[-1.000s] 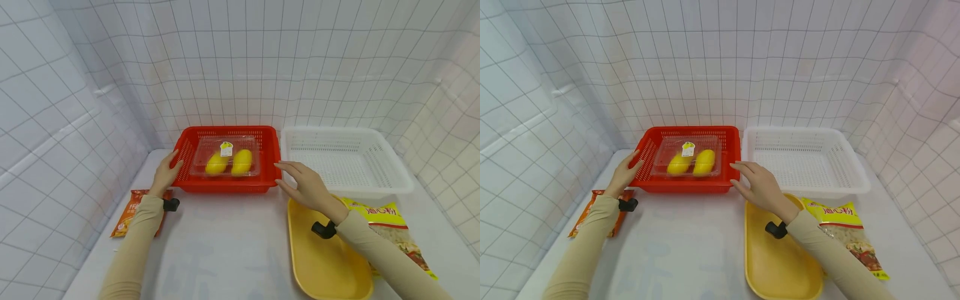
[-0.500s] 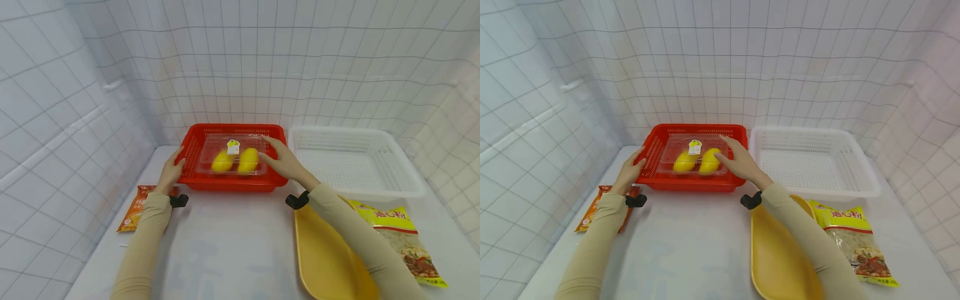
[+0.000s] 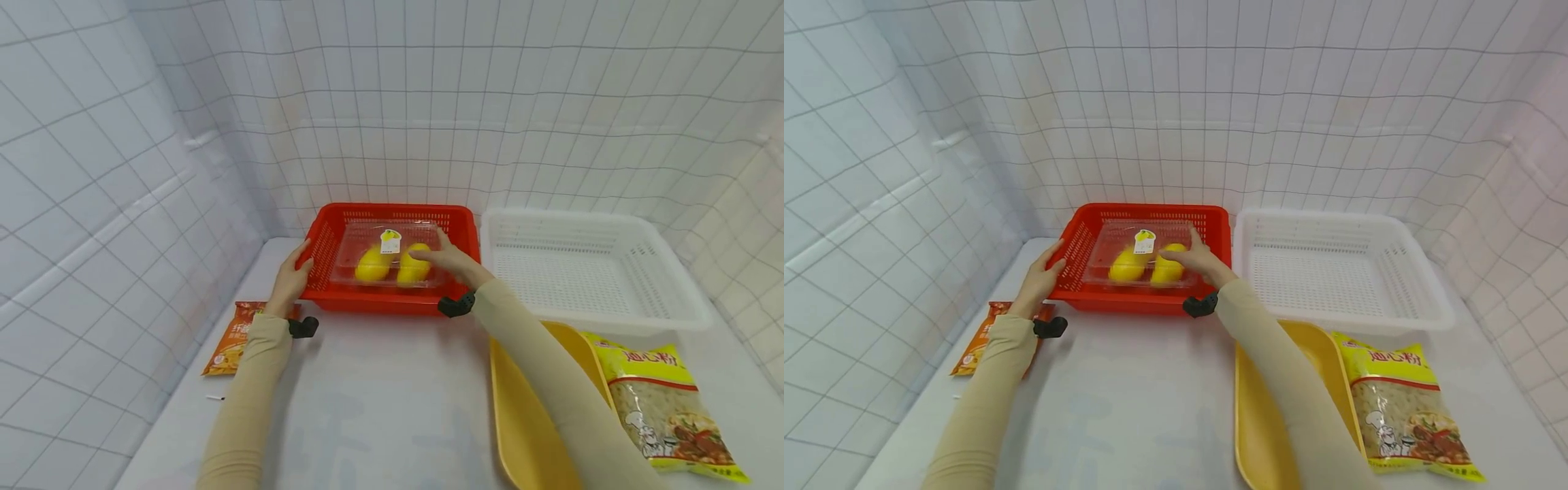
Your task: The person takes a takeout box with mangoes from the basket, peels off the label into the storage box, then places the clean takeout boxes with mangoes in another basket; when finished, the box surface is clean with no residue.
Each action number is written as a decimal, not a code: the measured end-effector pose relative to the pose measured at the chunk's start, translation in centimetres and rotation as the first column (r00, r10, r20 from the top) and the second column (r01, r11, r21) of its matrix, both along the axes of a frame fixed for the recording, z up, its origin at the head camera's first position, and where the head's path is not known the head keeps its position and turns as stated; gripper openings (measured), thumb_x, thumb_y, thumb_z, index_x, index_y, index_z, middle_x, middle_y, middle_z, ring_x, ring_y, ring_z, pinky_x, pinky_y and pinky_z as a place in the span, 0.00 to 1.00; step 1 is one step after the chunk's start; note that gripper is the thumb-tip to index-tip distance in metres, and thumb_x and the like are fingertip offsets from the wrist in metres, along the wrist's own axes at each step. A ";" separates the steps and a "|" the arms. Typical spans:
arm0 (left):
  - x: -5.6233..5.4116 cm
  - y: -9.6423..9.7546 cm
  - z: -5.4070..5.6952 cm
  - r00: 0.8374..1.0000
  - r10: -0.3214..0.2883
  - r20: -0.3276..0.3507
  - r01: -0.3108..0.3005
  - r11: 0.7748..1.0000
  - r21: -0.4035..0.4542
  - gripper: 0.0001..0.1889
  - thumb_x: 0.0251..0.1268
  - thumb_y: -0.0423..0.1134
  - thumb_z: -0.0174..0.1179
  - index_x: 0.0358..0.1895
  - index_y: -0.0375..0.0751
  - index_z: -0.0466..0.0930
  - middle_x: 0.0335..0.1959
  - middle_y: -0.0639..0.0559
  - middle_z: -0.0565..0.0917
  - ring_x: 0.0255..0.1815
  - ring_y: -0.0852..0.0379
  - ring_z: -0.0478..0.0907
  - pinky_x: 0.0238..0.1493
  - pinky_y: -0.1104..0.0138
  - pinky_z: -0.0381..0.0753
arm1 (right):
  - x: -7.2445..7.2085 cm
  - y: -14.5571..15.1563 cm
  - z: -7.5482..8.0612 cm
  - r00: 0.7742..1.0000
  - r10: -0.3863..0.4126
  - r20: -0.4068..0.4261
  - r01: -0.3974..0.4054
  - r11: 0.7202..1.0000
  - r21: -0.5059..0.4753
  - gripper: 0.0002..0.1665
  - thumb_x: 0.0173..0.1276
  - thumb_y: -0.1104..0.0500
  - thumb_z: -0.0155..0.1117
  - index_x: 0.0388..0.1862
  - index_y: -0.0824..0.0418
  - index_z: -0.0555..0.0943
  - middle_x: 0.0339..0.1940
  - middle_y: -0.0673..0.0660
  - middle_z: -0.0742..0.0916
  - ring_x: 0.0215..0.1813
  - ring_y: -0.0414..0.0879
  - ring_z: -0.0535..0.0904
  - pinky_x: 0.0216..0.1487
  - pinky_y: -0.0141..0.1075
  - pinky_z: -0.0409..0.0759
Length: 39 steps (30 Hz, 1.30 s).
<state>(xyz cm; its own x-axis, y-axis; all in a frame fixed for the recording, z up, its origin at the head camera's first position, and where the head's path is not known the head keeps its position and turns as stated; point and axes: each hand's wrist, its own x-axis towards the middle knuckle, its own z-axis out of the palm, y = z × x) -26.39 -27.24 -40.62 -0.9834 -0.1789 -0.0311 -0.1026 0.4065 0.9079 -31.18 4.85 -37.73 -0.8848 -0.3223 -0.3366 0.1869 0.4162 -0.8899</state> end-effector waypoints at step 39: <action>0.2 0.2 0.3 0.999 0.012 0.032 -0.012 1.000 -0.012 0.28 0.76 0.39 0.43 0.75 0.58 0.51 0.75 0.45 0.52 0.65 0.44 0.59 0.62 0.52 0.61 | 4.0 5.9 5.0 0.971 -0.145 -0.188 0.124 0.985 -0.121 0.47 0.71 0.54 0.58 0.78 0.58 0.42 0.66 0.69 0.68 0.59 0.63 0.73 0.43 0.47 0.81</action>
